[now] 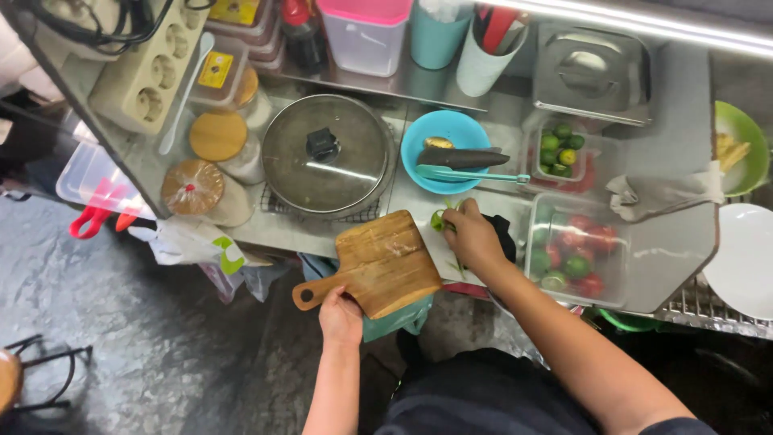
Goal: The recorder prepares vegetables by sorting cabbage and peppers into a plastic bag, then cleans a dish and the sink drain.
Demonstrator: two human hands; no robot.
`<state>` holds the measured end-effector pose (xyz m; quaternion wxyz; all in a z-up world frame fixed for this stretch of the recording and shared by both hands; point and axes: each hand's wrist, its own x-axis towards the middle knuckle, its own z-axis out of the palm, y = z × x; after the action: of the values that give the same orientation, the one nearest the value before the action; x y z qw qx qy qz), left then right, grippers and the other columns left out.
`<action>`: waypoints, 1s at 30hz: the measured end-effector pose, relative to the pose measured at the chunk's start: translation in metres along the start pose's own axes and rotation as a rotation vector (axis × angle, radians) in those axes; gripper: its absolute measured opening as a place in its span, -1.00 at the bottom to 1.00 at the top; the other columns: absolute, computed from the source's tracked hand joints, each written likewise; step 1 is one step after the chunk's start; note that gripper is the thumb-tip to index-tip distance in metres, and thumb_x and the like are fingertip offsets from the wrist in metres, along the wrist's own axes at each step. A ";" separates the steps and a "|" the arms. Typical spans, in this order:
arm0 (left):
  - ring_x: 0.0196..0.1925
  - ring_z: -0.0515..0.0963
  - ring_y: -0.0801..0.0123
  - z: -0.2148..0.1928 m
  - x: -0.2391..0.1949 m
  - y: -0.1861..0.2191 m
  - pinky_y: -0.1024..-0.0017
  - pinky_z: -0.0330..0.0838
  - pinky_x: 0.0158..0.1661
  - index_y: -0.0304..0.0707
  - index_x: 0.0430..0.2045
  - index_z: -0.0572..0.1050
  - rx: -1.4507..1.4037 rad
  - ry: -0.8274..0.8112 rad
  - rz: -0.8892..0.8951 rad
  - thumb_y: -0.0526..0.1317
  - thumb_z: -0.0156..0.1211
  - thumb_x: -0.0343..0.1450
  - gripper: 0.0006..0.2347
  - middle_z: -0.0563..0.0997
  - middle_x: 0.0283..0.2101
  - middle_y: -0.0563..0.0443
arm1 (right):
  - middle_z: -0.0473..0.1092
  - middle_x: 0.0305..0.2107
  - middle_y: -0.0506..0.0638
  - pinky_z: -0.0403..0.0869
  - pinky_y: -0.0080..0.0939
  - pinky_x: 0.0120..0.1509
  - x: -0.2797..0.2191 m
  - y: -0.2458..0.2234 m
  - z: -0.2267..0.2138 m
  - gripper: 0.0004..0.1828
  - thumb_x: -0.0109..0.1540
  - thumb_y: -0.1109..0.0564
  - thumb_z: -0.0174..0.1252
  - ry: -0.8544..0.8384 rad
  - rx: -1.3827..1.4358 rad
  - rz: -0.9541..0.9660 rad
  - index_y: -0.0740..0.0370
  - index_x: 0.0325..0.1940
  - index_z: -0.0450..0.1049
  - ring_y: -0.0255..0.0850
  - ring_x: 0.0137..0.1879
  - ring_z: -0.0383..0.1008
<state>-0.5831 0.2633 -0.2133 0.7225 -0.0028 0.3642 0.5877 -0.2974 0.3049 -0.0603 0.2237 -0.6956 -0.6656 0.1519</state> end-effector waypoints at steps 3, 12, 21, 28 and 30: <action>0.28 0.43 0.09 0.017 0.006 -0.014 0.12 0.24 0.29 -0.44 0.12 0.37 -0.071 -0.055 -0.063 -0.34 -0.02 0.39 -0.63 0.51 0.19 -0.15 | 0.32 -0.08 0.18 0.48 0.10 -0.02 -0.010 -0.011 -0.005 -0.68 0.11 0.18 0.26 0.030 0.072 0.031 0.15 -0.03 0.55 0.19 -0.10 0.50; -0.28 0.40 0.34 0.026 0.035 -0.052 0.30 0.27 -0.26 -0.23 -0.15 0.51 0.299 0.030 -0.155 -0.16 0.18 0.46 -0.82 0.50 -0.30 0.03 | 0.31 0.01 0.29 0.36 0.13 0.21 -0.005 -0.046 0.009 -0.52 0.05 0.05 0.34 -0.025 0.057 -0.105 0.17 0.04 0.53 0.26 0.20 0.33; -0.16 0.52 0.29 0.019 0.016 -0.042 0.33 0.44 -0.09 -0.23 -0.11 0.44 0.244 0.142 -0.187 -0.20 0.16 0.37 -0.76 0.48 -0.23 -0.04 | 0.23 0.26 0.34 0.37 0.08 0.30 -0.036 0.050 0.017 -0.36 0.13 0.04 0.25 0.035 -0.171 0.117 0.19 0.30 0.37 0.27 0.28 0.33; -0.12 0.43 0.39 0.042 -0.054 -0.041 0.41 0.32 -0.15 -0.25 -0.05 0.31 0.623 0.326 0.278 -0.37 0.24 0.40 -0.71 0.44 -0.17 0.03 | 0.35 -0.04 0.20 0.46 0.11 0.11 -0.048 0.046 -0.007 -0.67 0.19 0.28 0.05 -0.033 -0.242 0.222 0.26 0.05 0.36 0.18 0.09 0.39; -0.10 0.46 0.41 0.066 -0.075 -0.043 0.48 0.37 -0.09 -0.30 -0.04 0.34 0.663 0.152 0.416 -0.41 0.21 0.42 -0.73 0.43 -0.15 0.01 | 0.36 -0.07 0.19 0.45 0.12 0.09 -0.052 0.022 -0.045 -0.67 0.17 0.31 0.05 0.022 -0.136 0.207 0.27 0.03 0.37 0.18 0.07 0.39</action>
<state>-0.5152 0.2151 -0.1432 0.5207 0.2609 0.5792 0.5704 -0.2596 0.2480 -0.0375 0.1662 -0.7759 -0.5964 0.1210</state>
